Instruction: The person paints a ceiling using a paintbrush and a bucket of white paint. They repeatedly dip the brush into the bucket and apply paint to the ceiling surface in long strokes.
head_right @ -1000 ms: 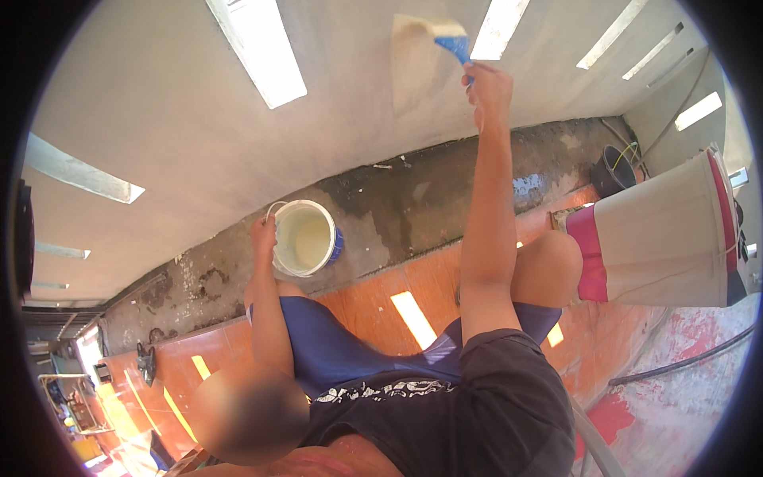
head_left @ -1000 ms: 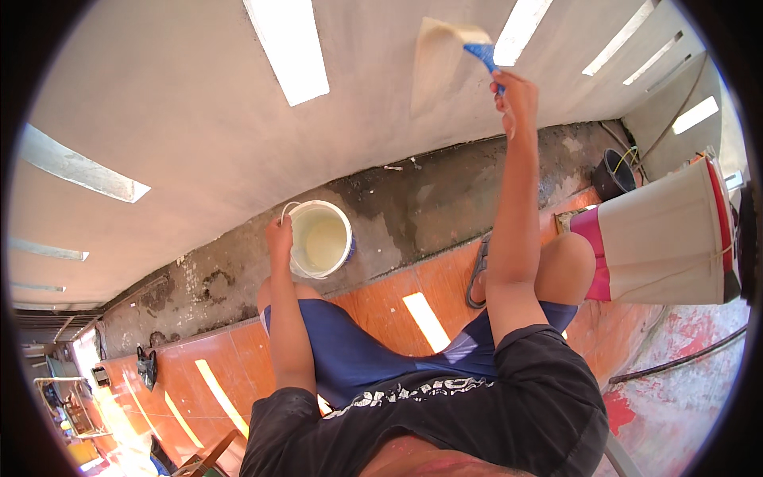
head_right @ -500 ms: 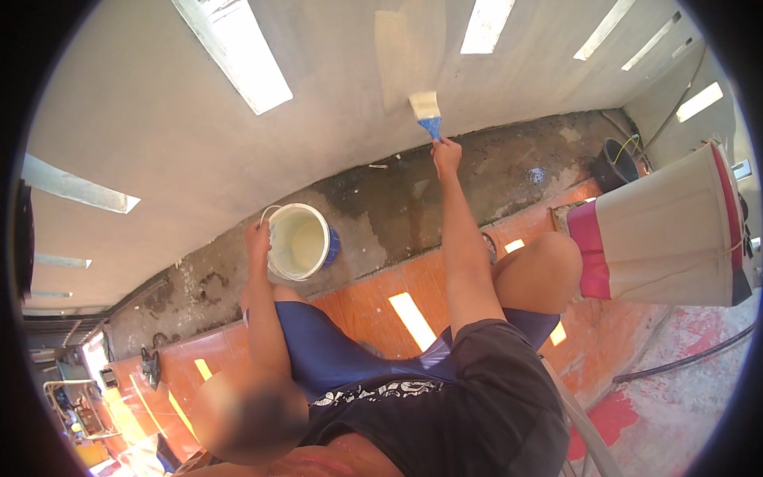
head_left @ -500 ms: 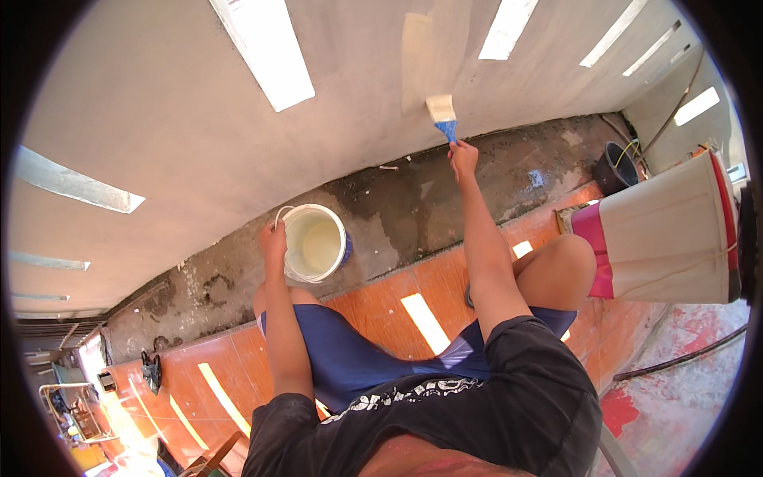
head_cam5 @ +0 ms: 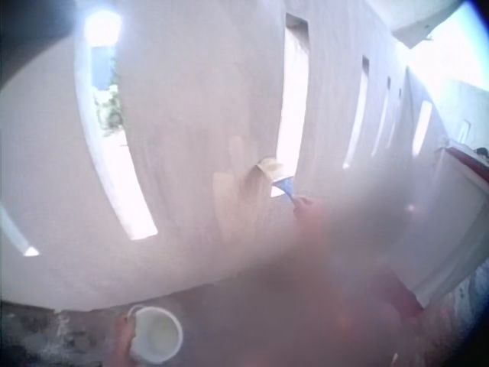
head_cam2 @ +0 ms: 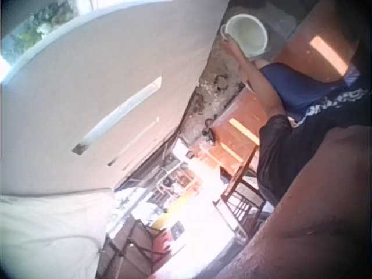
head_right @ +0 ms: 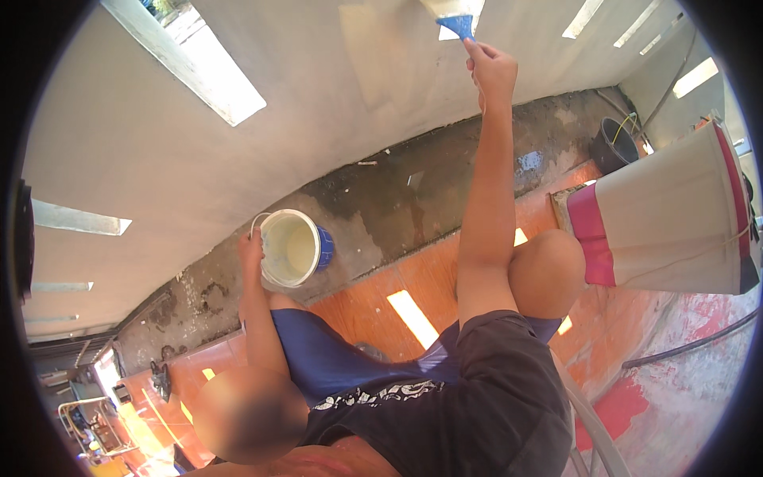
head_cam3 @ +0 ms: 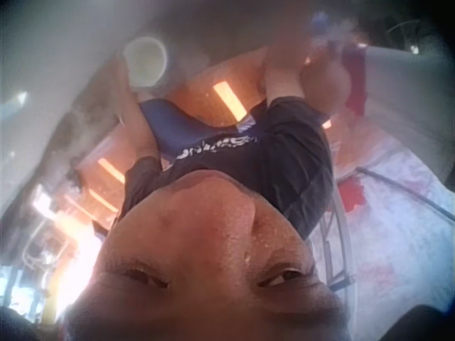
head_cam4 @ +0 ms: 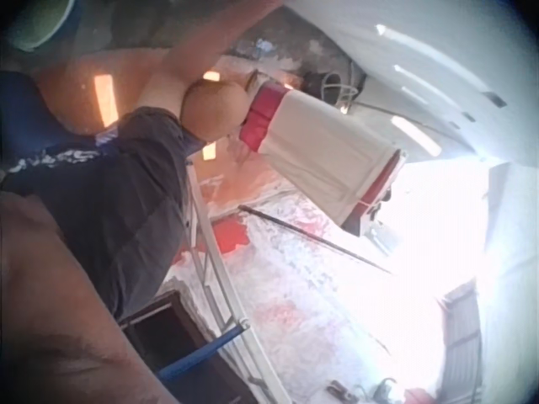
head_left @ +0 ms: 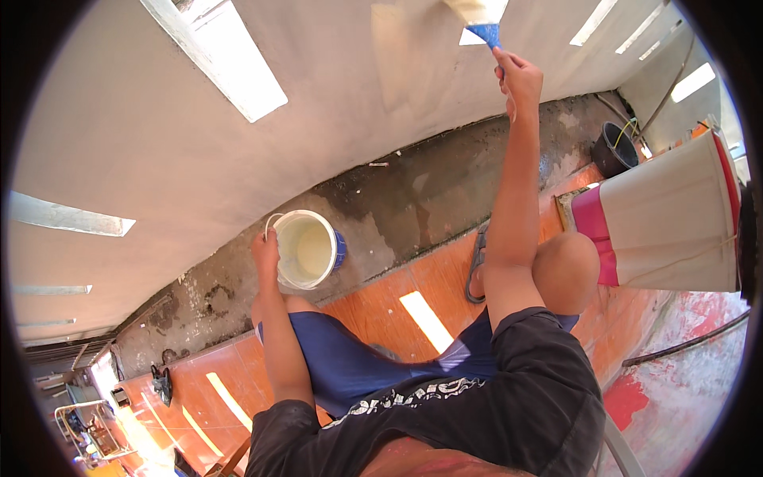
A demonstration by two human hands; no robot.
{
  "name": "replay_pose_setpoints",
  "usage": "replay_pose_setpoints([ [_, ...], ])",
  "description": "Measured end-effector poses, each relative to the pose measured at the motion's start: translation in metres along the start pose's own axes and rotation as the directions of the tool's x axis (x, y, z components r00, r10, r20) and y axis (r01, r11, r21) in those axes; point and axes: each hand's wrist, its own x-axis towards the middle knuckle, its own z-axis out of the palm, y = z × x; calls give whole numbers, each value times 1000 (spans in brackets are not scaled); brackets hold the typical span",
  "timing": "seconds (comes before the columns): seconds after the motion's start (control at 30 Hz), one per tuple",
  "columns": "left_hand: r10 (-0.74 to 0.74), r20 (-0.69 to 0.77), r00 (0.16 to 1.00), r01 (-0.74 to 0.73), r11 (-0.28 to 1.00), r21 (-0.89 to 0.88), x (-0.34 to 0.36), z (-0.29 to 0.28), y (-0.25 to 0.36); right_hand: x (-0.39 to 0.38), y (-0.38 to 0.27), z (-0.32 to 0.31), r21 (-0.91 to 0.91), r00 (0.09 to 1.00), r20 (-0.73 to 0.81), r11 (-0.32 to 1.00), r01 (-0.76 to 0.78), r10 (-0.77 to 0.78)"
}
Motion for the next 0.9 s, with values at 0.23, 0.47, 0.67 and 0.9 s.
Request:
replay_pose_setpoints([
  [0.23, -54, -9, 999, 53, 996, -77, -6, 3, 15, -2, 97, 25, 125, 999, 22, 991, 35, -39],
  [0.47, -39, -17, 999, 38, 998, -53, -12, 2, 22, -84, 308, 10, -588, 965, -122, 766, -259, 233],
  [0.67, -49, -4, 999, 48, 993, -106, -11, 1, 22, -76, 206, 61, -681, 991, 91, 732, -7, 94],
  [0.9, -47, 3, 999, 47, 994, -98, -13, -3, 25, -96, -45, 60, 84, 991, 116, 995, 61, -71],
])
